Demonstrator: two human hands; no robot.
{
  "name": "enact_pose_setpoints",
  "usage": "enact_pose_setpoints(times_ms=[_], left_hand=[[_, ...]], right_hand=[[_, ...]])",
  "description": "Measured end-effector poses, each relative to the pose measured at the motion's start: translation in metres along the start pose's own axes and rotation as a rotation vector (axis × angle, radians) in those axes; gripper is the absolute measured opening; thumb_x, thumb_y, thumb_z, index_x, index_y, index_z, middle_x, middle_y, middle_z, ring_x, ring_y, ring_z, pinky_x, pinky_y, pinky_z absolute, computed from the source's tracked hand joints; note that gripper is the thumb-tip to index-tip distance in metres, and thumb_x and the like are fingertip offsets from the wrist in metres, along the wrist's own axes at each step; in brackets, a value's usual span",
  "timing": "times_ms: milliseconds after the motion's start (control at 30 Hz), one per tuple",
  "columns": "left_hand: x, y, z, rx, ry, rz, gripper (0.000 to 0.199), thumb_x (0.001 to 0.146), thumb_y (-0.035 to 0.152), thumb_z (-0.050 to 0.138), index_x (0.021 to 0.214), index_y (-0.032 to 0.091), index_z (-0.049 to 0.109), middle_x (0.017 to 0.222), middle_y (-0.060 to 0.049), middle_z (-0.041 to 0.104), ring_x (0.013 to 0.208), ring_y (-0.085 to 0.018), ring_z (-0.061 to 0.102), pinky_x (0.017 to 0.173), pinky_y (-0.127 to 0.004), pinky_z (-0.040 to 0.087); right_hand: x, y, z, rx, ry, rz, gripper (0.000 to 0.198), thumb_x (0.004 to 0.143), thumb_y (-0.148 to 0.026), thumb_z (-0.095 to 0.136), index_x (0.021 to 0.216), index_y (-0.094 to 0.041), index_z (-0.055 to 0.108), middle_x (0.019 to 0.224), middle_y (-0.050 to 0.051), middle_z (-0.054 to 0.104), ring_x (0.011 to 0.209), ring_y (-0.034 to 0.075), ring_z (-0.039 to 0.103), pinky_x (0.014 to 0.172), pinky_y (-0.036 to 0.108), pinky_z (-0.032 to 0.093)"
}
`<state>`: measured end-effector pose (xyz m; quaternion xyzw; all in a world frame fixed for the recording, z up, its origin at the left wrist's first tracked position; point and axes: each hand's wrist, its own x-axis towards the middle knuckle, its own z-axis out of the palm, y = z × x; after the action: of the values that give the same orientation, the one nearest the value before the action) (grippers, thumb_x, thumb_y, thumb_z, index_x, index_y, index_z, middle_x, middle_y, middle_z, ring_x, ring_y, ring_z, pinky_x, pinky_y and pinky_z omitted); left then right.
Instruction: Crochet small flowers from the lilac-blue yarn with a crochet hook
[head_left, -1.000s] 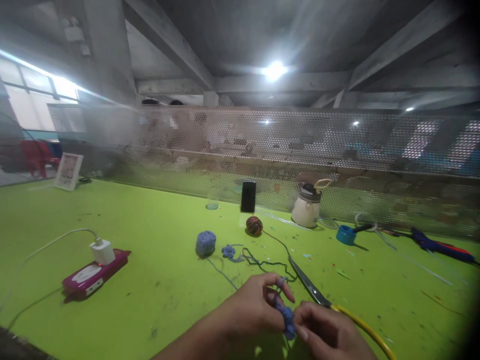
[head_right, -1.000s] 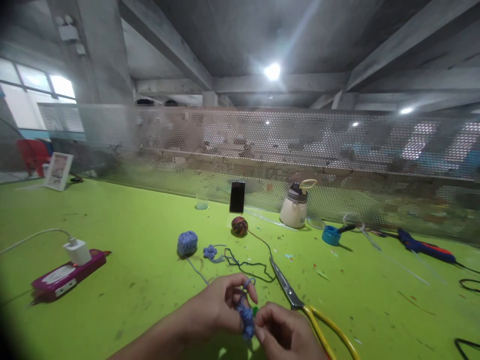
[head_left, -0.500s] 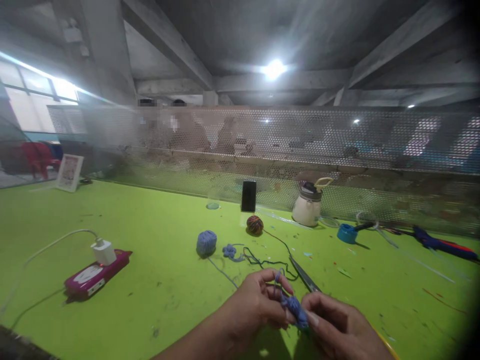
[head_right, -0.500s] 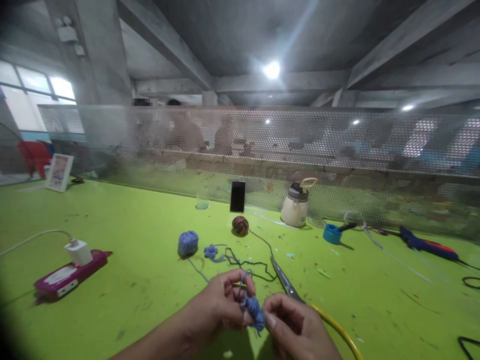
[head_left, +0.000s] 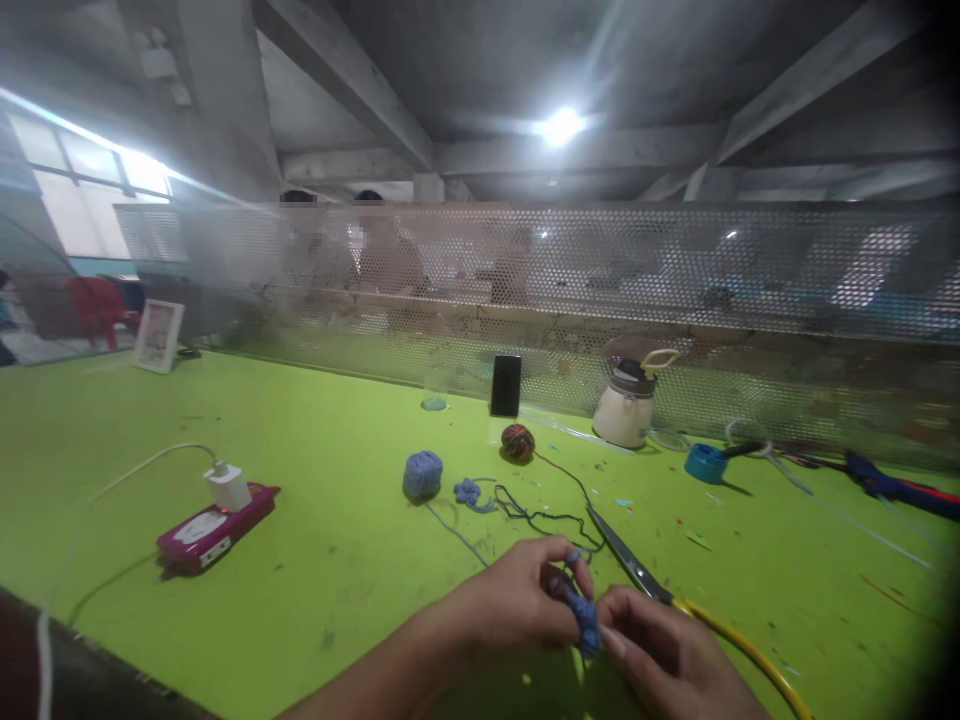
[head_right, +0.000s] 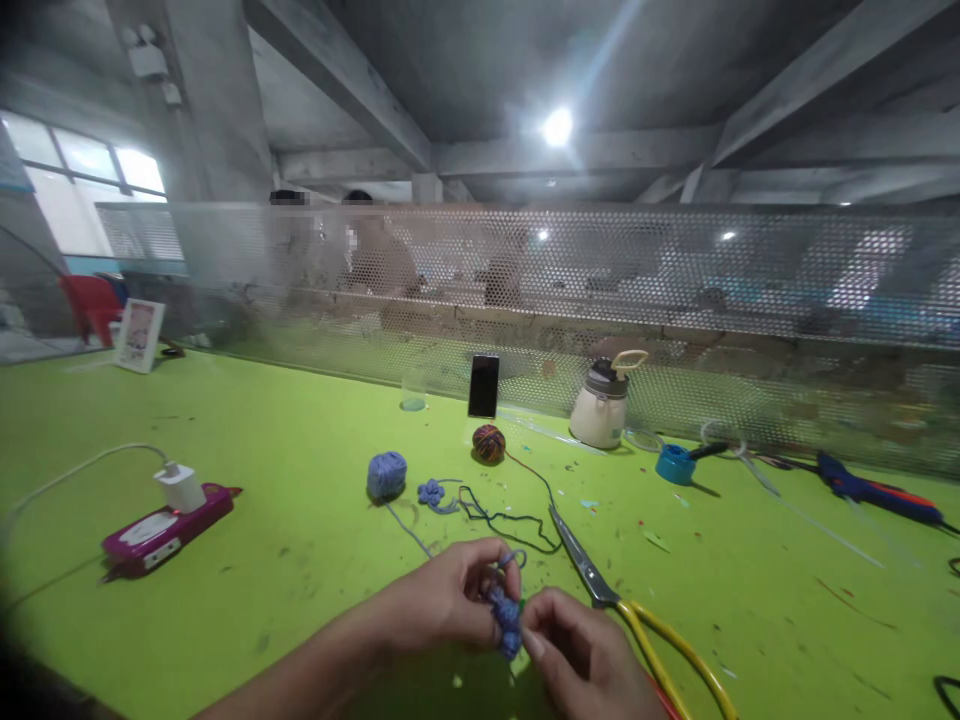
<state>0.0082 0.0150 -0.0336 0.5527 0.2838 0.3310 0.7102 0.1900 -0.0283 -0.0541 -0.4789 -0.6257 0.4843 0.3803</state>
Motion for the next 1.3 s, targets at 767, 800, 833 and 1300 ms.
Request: enact_pose_setpoints(times_ms=[767,800,833,1300], left_hand=[[-0.011,0.008,0.011,-0.316,0.143,-0.087,0.043,0.064,0.0,0.066,0.1,0.018,0.05,0.057,0.007,0.056,0.046,-0.003,0.039,0.048,-0.016,0.024],[-0.012,0.008,0.011,-0.318,0.134,-0.093,0.045,0.064,0.0,0.066,0.101,0.019,0.05,0.056,0.008,0.055,0.045,-0.003,0.038,0.047,-0.016,0.024],[-0.013,0.009,0.01,-0.318,0.123,-0.1,0.046,0.063,0.0,0.066,0.101,0.019,0.05,0.056,0.008,0.054,0.045,-0.003,0.038,0.047,-0.016,0.024],[-0.007,0.01,-0.003,-0.209,0.118,-0.201,0.039,0.066,-0.002,0.066,0.099,0.016,0.059,0.073,-0.003,0.067,0.061,-0.011,0.057,0.057,-0.02,0.041]], right_hand=[[0.0,-0.021,0.002,0.236,0.014,-0.006,0.032,0.08,-0.047,0.072,0.079,-0.019,0.056,0.059,-0.006,0.05,0.044,0.008,0.046,0.045,0.024,0.041],[-0.001,-0.021,0.003,0.226,0.014,-0.005,0.031,0.081,-0.046,0.072,0.079,-0.019,0.056,0.06,-0.006,0.051,0.044,0.008,0.046,0.044,0.024,0.041],[-0.001,-0.021,0.004,0.217,0.013,-0.005,0.03,0.081,-0.045,0.071,0.079,-0.019,0.055,0.061,-0.005,0.051,0.044,0.008,0.046,0.044,0.024,0.041],[0.004,-0.011,0.01,0.289,0.044,0.022,0.024,0.081,-0.035,0.072,0.076,-0.018,0.056,0.06,-0.006,0.051,0.042,0.007,0.044,0.042,0.022,0.037]])
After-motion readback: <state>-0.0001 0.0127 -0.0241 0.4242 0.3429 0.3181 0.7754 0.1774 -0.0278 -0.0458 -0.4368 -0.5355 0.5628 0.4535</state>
